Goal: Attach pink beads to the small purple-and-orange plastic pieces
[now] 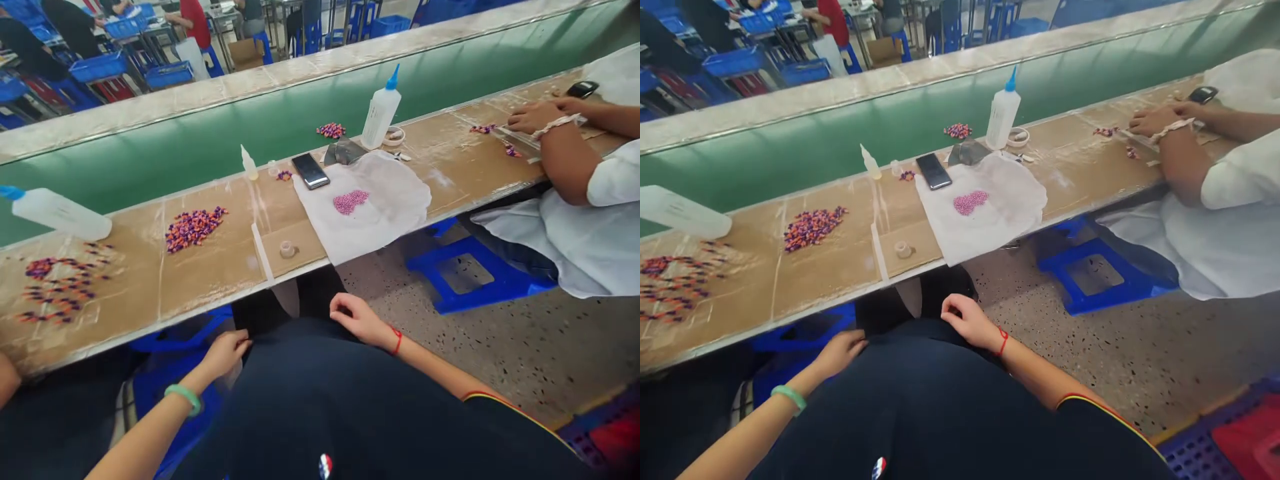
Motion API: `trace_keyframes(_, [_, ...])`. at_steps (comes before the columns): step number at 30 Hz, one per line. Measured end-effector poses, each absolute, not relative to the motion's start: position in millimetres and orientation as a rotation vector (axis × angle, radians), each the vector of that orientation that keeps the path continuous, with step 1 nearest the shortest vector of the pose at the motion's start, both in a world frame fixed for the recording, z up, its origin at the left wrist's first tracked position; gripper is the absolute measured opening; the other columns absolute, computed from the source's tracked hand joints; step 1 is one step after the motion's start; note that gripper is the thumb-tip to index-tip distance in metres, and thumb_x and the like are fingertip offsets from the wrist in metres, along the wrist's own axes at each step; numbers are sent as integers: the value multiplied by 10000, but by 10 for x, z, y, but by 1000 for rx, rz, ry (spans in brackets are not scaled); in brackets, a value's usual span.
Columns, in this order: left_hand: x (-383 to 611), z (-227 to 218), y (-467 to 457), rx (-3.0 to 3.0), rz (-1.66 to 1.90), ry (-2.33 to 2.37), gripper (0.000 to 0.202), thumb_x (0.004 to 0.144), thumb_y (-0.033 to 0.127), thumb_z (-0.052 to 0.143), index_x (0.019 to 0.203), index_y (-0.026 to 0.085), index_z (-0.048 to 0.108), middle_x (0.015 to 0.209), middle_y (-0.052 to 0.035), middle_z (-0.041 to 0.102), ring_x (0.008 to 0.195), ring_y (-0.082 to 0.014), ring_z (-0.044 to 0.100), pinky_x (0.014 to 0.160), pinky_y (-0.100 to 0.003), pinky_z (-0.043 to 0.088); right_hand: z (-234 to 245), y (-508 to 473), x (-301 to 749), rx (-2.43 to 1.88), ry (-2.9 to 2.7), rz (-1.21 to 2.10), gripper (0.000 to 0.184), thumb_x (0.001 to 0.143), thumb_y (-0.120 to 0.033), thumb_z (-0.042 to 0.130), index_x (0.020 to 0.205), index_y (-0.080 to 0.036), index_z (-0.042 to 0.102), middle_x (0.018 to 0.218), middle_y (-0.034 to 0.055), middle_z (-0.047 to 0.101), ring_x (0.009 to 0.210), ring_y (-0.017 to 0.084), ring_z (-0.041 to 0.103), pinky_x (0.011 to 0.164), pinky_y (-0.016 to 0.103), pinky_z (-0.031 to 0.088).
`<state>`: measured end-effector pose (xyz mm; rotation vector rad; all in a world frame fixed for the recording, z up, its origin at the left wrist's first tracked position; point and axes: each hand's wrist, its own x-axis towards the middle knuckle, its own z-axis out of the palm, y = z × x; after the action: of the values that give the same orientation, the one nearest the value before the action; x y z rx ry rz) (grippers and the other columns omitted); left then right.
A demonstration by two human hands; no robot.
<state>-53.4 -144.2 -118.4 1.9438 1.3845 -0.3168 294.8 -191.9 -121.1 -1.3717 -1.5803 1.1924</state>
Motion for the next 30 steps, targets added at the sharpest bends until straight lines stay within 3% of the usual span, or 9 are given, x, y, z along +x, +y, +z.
trace_keyframes(4, [-157,-1023,-1548,1955,-186,1227,260,795,288,605,591,198,470,591,5,522,600,-168,501,621,-275,375,-1013,-2061,2946,-1325,-1524,1051,117,915,-257,517,808,-214,536,778,22,593,725,162,551,701,292,462])
trace_keyframes(6, [164,-786,-1592,1982,-37,1145,175,840,283,559,690,192,555,736,-23,614,705,-178,560,690,-278,424,-859,-2041,2915,-1236,-1568,1017,115,901,-246,549,791,-212,534,770,20,597,720,161,552,705,297,469])
trace_keyframes(9, [623,-362,-1680,1982,226,1081,245,943,338,464,834,182,618,879,-63,667,818,-180,605,776,-284,469,-548,-1958,2908,-1026,-1689,957,121,888,-218,591,780,-214,535,773,16,607,727,156,550,713,295,475])
trace_keyframes(14, [1017,98,-1815,1865,805,932,137,880,275,637,852,160,705,790,-62,700,693,-163,621,646,-270,484,-101,-1820,3041,-697,-1931,673,143,926,-100,551,836,-209,528,791,17,591,746,141,560,679,264,478])
trace_keyframes(22, [1211,246,-1833,1951,905,1035,88,853,159,653,815,153,732,788,-65,746,689,-157,672,609,-242,519,58,-1784,3180,-738,-2044,481,181,925,-55,499,832,-210,504,787,32,594,738,161,547,647,279,472])
trace_keyframes(30, [1302,240,-1725,1946,852,1088,145,854,160,621,755,145,726,747,-74,750,657,-170,683,593,-252,527,110,-1824,3187,-901,-2113,331,197,924,-34,472,818,-192,524,770,48,602,729,182,534,672,300,464])
